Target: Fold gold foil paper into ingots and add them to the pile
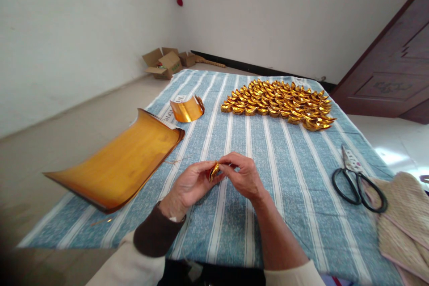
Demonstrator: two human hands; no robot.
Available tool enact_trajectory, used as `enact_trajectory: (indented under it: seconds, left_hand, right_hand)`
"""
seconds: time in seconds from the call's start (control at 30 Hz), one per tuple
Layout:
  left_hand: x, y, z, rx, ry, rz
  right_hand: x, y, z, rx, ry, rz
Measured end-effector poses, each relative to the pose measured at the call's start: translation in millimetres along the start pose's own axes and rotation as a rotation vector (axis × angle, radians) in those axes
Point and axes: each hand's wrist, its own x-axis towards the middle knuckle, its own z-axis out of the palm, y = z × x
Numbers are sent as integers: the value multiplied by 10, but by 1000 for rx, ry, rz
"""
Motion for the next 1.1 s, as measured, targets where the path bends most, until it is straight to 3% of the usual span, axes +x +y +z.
enact_trajectory:
  seconds: [0.57,1.1]
  left_hand:
    - [22,-8,-49,36,-75,52]
    - [25,-3,-39,70,-37,78]
  right_hand:
    - [-5,2,25,105,-17,106]
    - [-1,10,34,79,13,98]
